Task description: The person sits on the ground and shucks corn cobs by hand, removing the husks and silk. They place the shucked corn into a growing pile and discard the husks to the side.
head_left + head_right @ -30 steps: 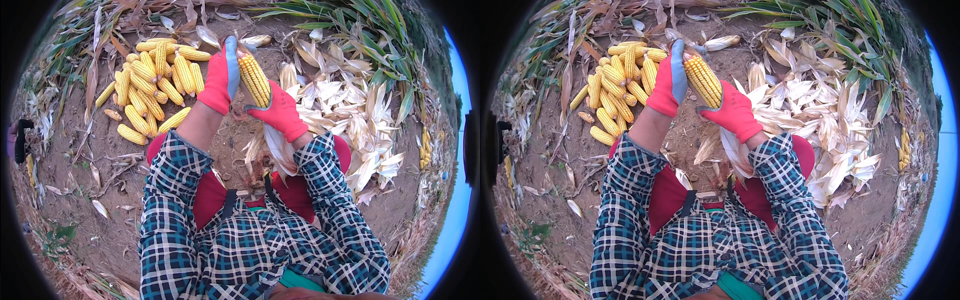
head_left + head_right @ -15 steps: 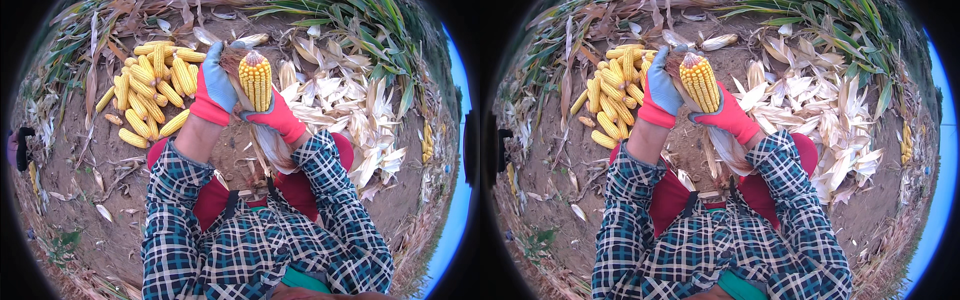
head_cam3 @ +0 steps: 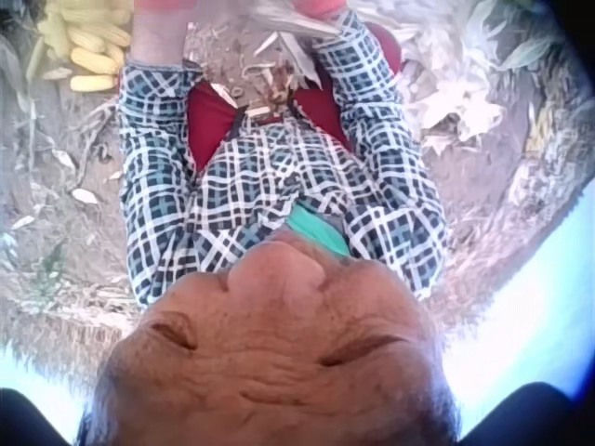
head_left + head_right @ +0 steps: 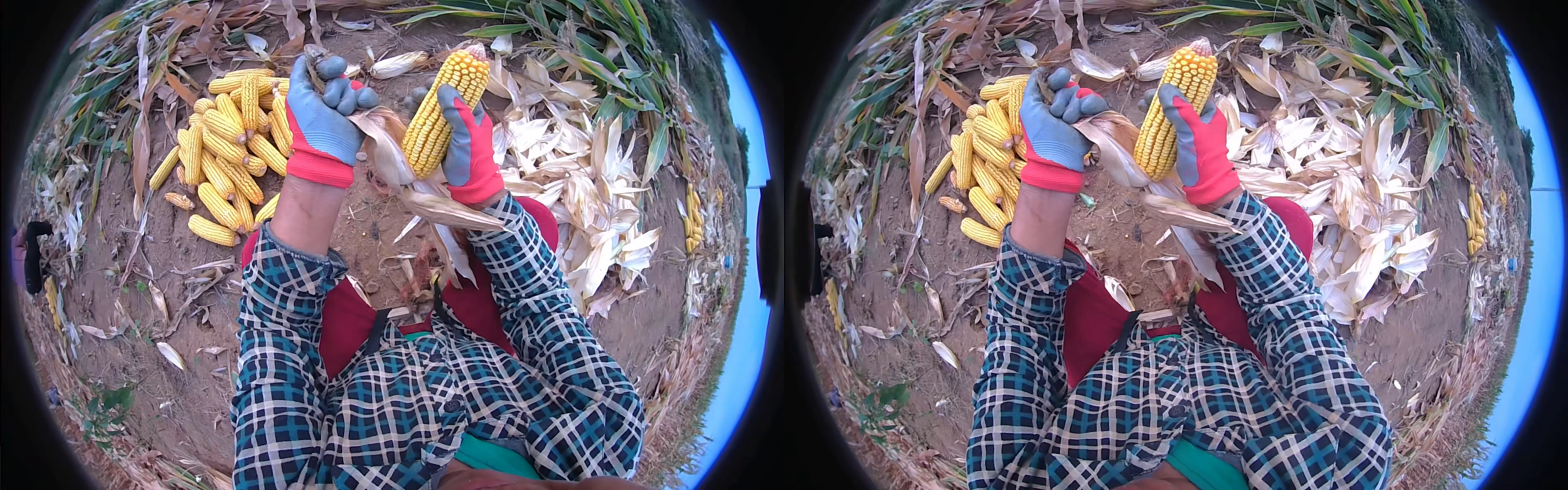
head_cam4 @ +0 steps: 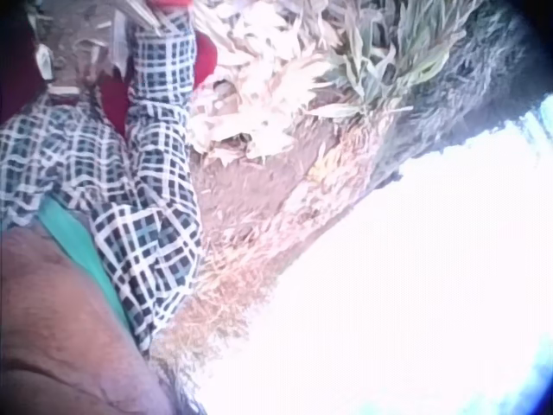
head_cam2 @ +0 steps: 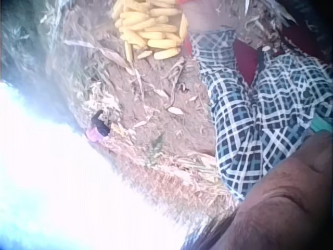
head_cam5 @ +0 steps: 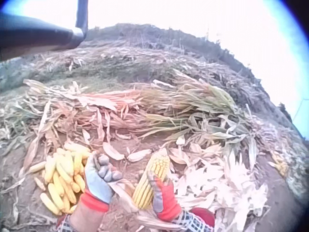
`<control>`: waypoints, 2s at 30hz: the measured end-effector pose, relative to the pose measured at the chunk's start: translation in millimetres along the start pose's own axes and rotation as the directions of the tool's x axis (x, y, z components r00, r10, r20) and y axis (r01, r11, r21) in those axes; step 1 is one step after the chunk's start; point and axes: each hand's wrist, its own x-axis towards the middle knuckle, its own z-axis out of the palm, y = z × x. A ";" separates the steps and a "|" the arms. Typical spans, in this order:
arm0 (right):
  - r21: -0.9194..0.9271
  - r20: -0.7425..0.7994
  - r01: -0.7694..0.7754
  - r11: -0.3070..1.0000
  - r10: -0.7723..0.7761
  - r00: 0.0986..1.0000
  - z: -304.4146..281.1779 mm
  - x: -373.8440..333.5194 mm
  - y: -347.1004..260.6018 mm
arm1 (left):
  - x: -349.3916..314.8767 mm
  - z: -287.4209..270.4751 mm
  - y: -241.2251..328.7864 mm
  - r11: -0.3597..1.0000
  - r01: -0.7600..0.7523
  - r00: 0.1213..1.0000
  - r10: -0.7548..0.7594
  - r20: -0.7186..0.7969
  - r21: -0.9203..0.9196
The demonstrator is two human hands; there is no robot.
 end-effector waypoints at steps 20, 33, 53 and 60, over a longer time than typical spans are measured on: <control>-0.564 -0.355 0.457 0.688 -0.701 0.618 -214.6 29.4 -93.2 | -38.8 -61.2 -84.0 -0.375 -0.469 0.713 -0.696 0.092 0.799; -0.405 -0.303 0.413 0.816 -0.545 0.782 -155.0 13.5 -96.4 | -34.9 -17.2 -82.9 0.269 0.271 0.798 -0.599 -0.060 0.924; -0.360 0.477 0.576 0.734 -0.386 0.790 -43.6 -30.4 -87.6 | -8.1 -33.5 -37.5 0.650 0.377 0.903 -0.417 -0.104 0.660; -0.125 -0.093 0.303 0.945 -0.316 0.944 -101.1 5.8 -100.8 | -15.7 -36.6 -61.0 0.649 0.384 0.849 -0.527 0.025 0.657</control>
